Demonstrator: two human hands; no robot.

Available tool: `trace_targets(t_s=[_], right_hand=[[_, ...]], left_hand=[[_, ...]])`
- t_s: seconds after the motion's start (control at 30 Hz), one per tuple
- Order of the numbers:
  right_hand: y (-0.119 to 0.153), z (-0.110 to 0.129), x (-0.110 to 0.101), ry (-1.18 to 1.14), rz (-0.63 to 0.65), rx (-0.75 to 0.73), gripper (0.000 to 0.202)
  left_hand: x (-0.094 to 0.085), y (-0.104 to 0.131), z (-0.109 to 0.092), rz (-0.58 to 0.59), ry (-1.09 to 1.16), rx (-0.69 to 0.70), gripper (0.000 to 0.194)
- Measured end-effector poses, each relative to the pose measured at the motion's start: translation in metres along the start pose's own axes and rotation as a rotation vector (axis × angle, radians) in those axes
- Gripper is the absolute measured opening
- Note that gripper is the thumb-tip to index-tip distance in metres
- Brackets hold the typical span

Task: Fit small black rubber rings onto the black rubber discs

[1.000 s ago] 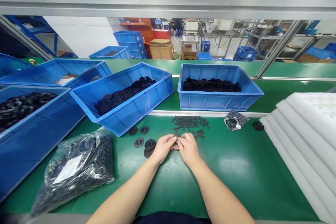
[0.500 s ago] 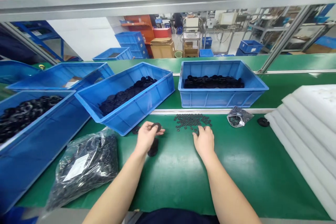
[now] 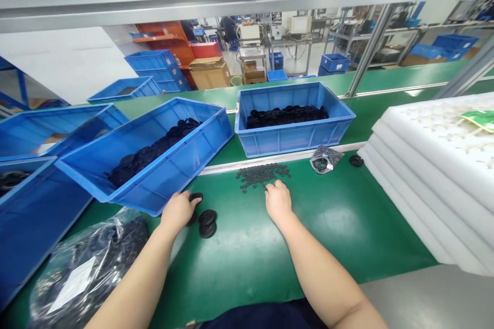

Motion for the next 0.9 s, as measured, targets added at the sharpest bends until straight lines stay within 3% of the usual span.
trace_targets(t_s=[0.17, 0.3, 0.43, 0.53, 0.67, 0.77, 0.9], right_hand=[[-0.001, 0.005, -0.001, 0.031, 0.002, 0.002, 0.017], [-0.002, 0.008, -0.004, -0.018, -0.039, 0.001, 0.014], [0.005, 0.022, -0.015, -0.255, -0.163, -0.127, 0.012], [0.019, 0.043, -0.019, -0.479, -0.189, -0.276, 0.012], [0.034, 0.065, -0.018, -0.553, -0.162, -0.393, 0.013], [0.036, 0.068, -0.015, -0.509, -0.148, -0.377, 0.014], [0.033, 0.062, -0.010, -0.471, -0.148, -0.317, 0.014]], left_hand=[[0.004, -0.013, 0.006, 0.038, 0.144, -0.010, 0.025], [-0.005, -0.016, 0.000, 0.026, 0.366, -0.025, 0.018], [-0.008, 0.001, -0.033, 0.031, 0.851, -0.030, 0.025], [0.008, 0.022, -0.071, 0.139, 1.193, -0.066, 0.049], [0.029, 0.044, -0.113, 0.234, 1.436, -0.048, 0.048], [0.040, 0.053, -0.128, 0.320, 1.541, -0.028, 0.044], [0.045, 0.057, -0.131, 0.407, 1.606, -0.029, 0.042]])
Point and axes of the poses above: each hand's wrist, its own y-axis away from the middle knuckle, its own x-axis out of the palm, z = x × y, the point moved 7 cm from there along -y, towards the middle knuckle, and after that the axes turned 2 degrees about y, right-handed, at the moved point
